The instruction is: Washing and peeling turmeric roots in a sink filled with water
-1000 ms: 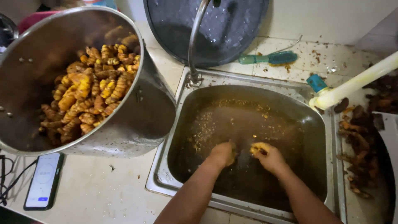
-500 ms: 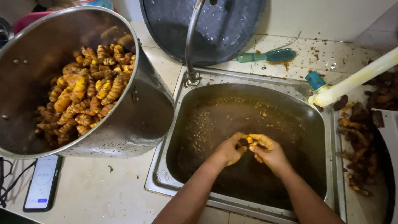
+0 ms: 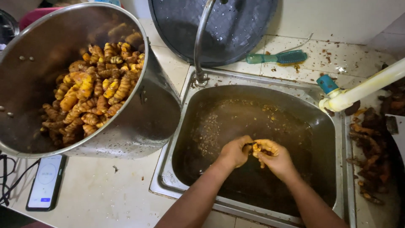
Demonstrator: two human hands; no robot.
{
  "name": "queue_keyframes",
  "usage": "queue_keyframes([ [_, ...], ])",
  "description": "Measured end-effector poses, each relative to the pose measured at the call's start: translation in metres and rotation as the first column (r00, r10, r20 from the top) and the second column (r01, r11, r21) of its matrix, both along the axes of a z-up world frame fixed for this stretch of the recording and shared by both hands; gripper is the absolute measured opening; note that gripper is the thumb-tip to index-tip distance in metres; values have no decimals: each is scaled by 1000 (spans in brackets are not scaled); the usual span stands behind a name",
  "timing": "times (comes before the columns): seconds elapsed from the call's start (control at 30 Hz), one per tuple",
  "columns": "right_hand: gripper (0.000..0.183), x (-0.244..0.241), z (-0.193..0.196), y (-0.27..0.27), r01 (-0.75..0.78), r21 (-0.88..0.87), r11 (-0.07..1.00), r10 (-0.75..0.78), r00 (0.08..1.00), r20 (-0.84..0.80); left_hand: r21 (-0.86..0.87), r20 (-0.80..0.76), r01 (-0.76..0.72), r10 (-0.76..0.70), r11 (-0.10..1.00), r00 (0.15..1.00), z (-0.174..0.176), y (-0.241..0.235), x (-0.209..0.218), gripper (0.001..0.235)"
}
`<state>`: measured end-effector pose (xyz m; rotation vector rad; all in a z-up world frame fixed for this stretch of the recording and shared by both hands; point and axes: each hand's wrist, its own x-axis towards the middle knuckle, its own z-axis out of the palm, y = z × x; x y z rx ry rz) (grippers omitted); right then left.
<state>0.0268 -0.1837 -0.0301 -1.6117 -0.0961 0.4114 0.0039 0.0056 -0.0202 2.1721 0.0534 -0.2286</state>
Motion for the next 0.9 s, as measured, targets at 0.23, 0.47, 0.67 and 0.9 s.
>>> queue_keyframes([
  [0.23,45,5,-5,5,69,-58,996,-65,995,70,-120,-94,-9,-2,993,996,9,-5,-3,26],
  [0.47,43,4,1,7,106,-224,969,-95,994,61,-75,-17,-17,16,997,1000,-4,-3,0,16],
  [0.67,33,14,-50,-11,84,-309,947,-53,993,109,238,-122,122,-95,964,988,3,-1,7,26],
  [0.9,27,2,-4,-4,23,-180,983,-73,959,-274,132,-306,167,-120,977,944,6,3,-4,41],
])
